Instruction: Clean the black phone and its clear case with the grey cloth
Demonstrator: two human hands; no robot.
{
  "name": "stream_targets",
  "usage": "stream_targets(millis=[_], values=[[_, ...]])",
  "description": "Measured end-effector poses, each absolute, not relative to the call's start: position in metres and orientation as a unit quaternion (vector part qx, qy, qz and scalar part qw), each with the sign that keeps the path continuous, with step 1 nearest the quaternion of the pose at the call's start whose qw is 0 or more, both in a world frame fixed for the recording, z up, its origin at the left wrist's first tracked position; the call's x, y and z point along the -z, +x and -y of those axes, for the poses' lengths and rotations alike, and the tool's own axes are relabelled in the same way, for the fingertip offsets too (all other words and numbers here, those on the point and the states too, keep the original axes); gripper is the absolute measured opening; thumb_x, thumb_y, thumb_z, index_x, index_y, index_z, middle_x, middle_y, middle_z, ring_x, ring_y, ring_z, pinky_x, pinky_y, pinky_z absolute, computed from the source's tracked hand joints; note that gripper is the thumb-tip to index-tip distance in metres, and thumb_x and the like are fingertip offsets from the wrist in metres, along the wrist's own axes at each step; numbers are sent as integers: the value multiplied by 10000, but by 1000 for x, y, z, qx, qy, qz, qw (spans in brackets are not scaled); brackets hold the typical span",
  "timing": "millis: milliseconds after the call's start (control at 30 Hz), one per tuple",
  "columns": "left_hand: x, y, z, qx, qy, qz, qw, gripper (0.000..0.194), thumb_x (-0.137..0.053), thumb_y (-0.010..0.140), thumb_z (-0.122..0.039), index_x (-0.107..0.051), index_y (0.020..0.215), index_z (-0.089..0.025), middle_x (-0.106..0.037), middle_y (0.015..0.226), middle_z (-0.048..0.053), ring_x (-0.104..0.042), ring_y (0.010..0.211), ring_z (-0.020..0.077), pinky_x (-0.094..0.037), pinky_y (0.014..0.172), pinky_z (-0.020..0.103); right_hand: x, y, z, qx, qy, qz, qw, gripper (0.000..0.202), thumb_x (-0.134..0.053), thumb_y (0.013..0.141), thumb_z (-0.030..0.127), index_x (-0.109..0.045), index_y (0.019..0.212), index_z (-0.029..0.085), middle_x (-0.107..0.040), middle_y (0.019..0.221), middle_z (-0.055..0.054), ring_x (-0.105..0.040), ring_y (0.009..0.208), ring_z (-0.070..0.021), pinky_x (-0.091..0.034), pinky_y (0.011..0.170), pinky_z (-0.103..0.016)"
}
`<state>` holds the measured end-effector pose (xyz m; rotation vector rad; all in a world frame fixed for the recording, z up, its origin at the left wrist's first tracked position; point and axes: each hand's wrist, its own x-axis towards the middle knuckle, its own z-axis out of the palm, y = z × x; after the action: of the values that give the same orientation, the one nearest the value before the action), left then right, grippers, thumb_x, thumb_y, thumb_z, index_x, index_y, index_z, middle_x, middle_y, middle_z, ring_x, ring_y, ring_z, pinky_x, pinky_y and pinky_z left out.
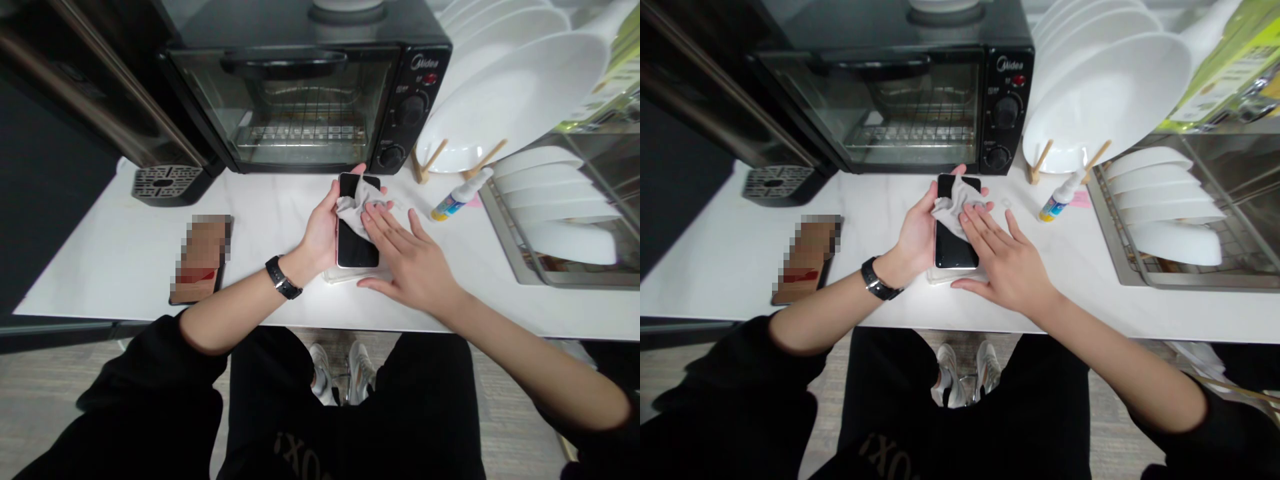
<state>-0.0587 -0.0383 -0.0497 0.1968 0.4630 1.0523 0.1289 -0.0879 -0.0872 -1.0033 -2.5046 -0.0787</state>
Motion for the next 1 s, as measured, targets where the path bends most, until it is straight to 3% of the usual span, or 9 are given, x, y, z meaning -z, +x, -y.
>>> stream_targets(millis=[167, 300, 533, 733, 1000], values=[[53, -55, 37, -507, 97, -240, 822, 585, -369, 1182, -447, -482, 1717, -238, -744, 1529, 38, -613, 1541, 302, -452, 1341, 496, 80, 122, 60, 0, -375, 898, 231, 1087, -446, 1033, 847, -196, 1802, 120, -334, 1820, -255, -377, 1696, -438, -208, 1388, -744], [52, -55, 36, -522, 100, -266, 804, 561, -399, 1172, -374, -496, 1702, -219, -761, 1500, 20, -640, 1512, 279, -463, 1329, 450, 74, 114, 47, -19, -368, 900, 234, 1128, -454, 1010, 874, -219, 1795, 99, -313, 1829, -258, -340, 1711, -448, -184, 1391, -758], [55, -55, 36, -518, 108, -237, 815, 549, -370, 1160, -323, -527, 1685, -296, -751, 1516, 4, -659, 1496, 253, -462, 1332, 479, 79, 94, 50, -39, -343, 908, 236, 1110, -446, 1021, 862, -268, 1777, 70, -324, 1821, -256, -314, 1725, -430, -180, 1404, -747], [53, -59, 39, -492, 110, -289, 814, 562, -395, 1155, -466, -530, 1685, -338, -698, 1589, 79, -595, 1556, 361, -422, 1330, 603, 90, 89, 83, -8, -307, 916, 257, 1132, -419, 1008, 889, -445, 1676, -24, -521, 1703, -294, -485, 1641, -419, -318, 1385, -694], [53, -66, 39, -504, 115, -262, 815, 537, -426, 1158, -543, -518, 1678, -440, -709, 1572, 14, -542, 1603, 334, -533, 1255, 534, 89, 110, 117, 18, -282, 935, 213, 1023, -479, 1050, 810, -459, 1672, -2, -582, 1658, -279, -574, 1581, -386, -404, 1350, -656]])
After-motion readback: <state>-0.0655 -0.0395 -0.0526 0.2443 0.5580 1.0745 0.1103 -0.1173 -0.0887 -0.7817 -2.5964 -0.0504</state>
